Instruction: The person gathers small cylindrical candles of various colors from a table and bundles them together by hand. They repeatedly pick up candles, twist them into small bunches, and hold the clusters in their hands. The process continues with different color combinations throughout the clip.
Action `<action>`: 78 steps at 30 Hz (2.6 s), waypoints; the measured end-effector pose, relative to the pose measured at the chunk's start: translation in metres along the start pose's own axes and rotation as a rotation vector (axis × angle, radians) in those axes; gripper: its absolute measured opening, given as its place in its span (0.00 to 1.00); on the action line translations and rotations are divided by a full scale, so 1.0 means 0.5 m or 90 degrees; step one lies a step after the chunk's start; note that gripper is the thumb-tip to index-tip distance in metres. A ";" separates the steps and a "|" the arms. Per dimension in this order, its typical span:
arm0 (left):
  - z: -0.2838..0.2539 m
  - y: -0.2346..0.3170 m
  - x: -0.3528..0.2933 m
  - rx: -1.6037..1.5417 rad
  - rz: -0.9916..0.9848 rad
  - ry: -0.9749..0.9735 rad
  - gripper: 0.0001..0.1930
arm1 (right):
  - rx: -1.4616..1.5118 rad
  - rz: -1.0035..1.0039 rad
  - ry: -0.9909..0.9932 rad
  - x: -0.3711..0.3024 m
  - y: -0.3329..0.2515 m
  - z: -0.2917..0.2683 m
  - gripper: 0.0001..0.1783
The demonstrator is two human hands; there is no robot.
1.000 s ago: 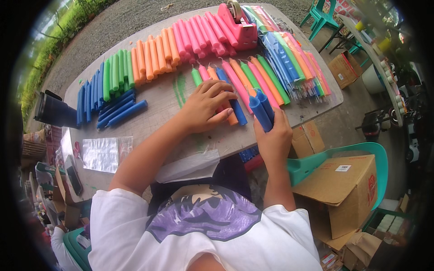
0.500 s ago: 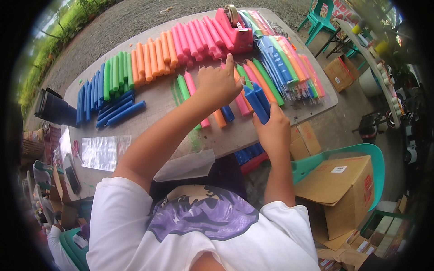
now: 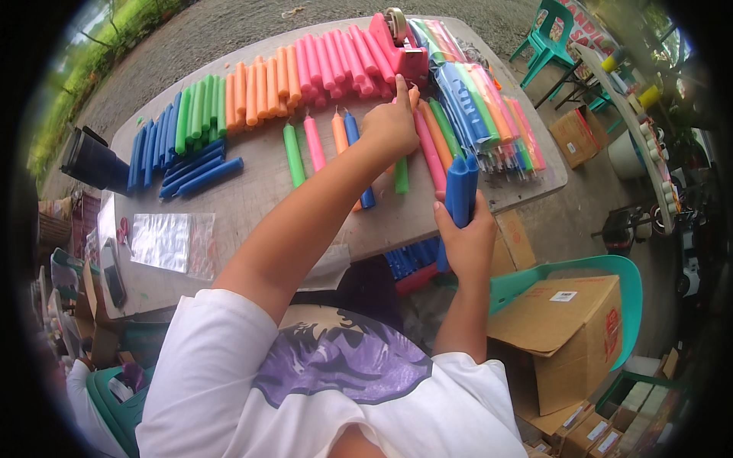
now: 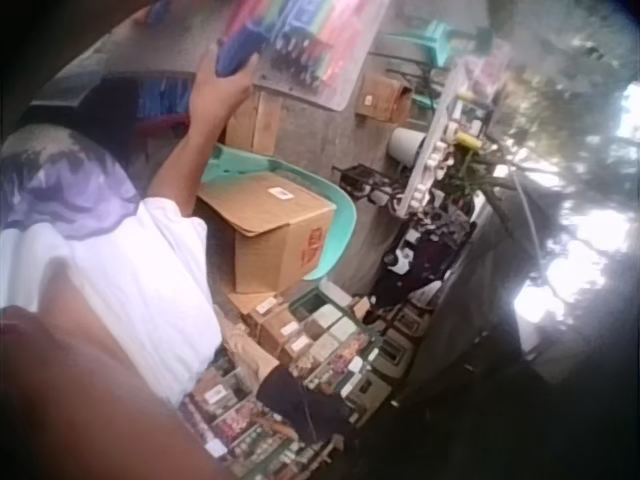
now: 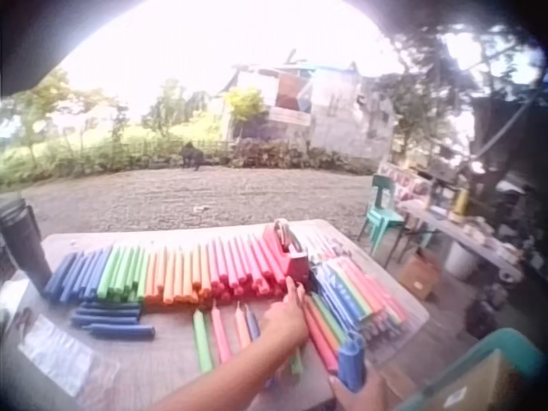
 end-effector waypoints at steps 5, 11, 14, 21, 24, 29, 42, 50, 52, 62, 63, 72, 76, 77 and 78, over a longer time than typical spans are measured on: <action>-0.044 -0.006 -0.025 -0.237 0.066 -0.035 0.53 | 0.111 0.043 0.002 -0.012 0.006 -0.018 0.16; -0.230 -0.097 -0.167 -0.736 0.212 -0.015 0.22 | 0.348 0.020 -0.064 -0.025 -0.043 0.029 0.20; -0.285 -0.207 -0.289 -0.920 0.246 0.102 0.16 | 0.481 0.032 -0.174 -0.042 -0.095 0.132 0.20; -0.244 -0.371 -0.457 -0.739 0.143 0.344 0.15 | 0.500 -0.098 -0.361 -0.107 -0.244 0.381 0.17; -0.227 -0.401 -0.478 -0.772 0.203 0.400 0.19 | 0.473 -0.205 -0.372 -0.133 -0.262 0.434 0.29; -0.185 -0.420 -0.477 -0.884 0.276 0.481 0.37 | 0.457 -0.312 -0.334 -0.177 -0.251 0.459 0.49; -0.125 -0.395 -0.461 -0.891 0.140 0.428 0.40 | 0.491 -0.371 -0.329 -0.181 -0.241 0.458 0.51; -0.139 -0.397 -0.464 -0.740 0.126 0.462 0.41 | 0.544 -0.288 -0.403 -0.184 -0.247 0.464 0.57; -0.129 -0.403 -0.463 -0.687 0.139 0.469 0.42 | 0.530 -0.286 -0.425 -0.184 -0.239 0.468 0.58; -0.066 -0.424 -0.445 -0.942 0.198 0.310 0.42 | 0.474 -0.342 -0.358 -0.180 -0.218 0.470 0.56; -0.099 -0.409 -0.447 -0.859 0.172 0.386 0.44 | 0.481 -0.338 -0.347 -0.183 -0.204 0.481 0.55; -0.030 -0.432 -0.475 -1.008 0.070 0.293 0.39 | 0.444 -0.376 -0.293 -0.175 -0.205 0.480 0.52; -0.033 -0.425 -0.473 -0.972 0.103 0.306 0.37 | 0.442 -0.382 -0.298 -0.178 -0.208 0.478 0.52; -0.038 -0.421 -0.472 -0.964 0.127 0.308 0.37 | 0.430 -0.392 -0.311 -0.178 -0.208 0.479 0.53; -0.047 -0.416 -0.472 -0.959 0.161 0.302 0.36 | 0.419 -0.401 -0.325 -0.179 -0.208 0.478 0.54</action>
Point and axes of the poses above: each hand's wrist, its own x-axis towards the middle knuckle, its own z-axis out of the palm, y = z × x, the point moved 7 cm from there along x, towards the middle knuckle, and after that the axes turned 4 degrees about -z, right-handed, at the moved point
